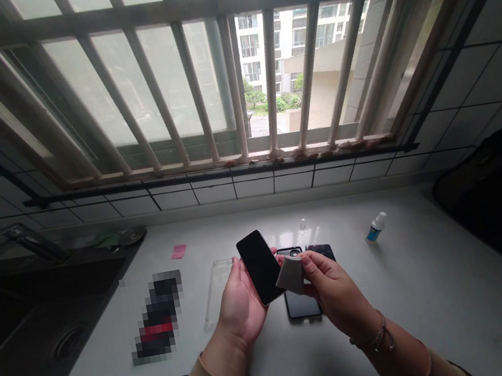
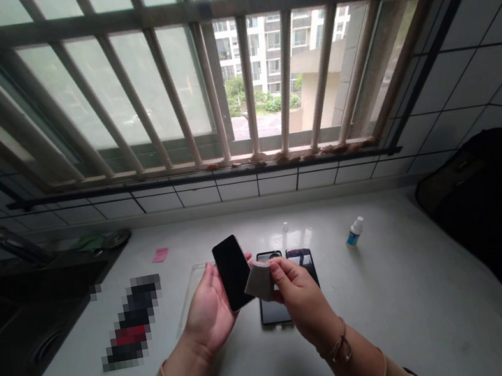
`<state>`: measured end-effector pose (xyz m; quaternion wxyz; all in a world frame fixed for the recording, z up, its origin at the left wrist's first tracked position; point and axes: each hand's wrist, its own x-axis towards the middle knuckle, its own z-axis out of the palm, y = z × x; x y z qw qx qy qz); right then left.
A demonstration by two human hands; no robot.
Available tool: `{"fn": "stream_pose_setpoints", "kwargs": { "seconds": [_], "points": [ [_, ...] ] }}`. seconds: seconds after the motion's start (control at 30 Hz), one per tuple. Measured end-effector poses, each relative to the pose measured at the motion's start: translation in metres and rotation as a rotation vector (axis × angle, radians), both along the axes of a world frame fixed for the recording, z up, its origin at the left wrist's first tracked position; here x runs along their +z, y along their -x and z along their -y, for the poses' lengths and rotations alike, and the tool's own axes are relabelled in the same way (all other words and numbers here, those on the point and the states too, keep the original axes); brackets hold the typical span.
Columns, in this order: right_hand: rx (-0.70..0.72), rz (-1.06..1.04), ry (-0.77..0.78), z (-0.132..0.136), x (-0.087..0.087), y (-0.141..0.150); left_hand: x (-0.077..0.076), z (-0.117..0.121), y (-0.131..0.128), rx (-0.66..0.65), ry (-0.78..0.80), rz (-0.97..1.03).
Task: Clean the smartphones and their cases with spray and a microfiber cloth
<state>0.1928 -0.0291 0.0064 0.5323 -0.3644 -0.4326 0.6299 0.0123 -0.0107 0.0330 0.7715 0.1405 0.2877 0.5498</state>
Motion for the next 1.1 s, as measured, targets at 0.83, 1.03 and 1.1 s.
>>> {"fn": "stream_pose_setpoints", "kwargs": {
  "seconds": [0.83,1.03,1.1],
  "points": [
    [-0.223,1.066,-0.957,-0.001,-0.004,-0.002,-0.018,0.021,-0.027,-0.255,0.089,0.243],
    [-0.047,1.025,-1.112,0.005,-0.001,0.004,-0.019,0.014,-0.015,-0.255,0.200,0.139],
    [0.018,1.011,-1.152,0.009,0.002,0.006,-0.019,0.012,-0.010,-0.220,0.235,0.107]
  ]
}}
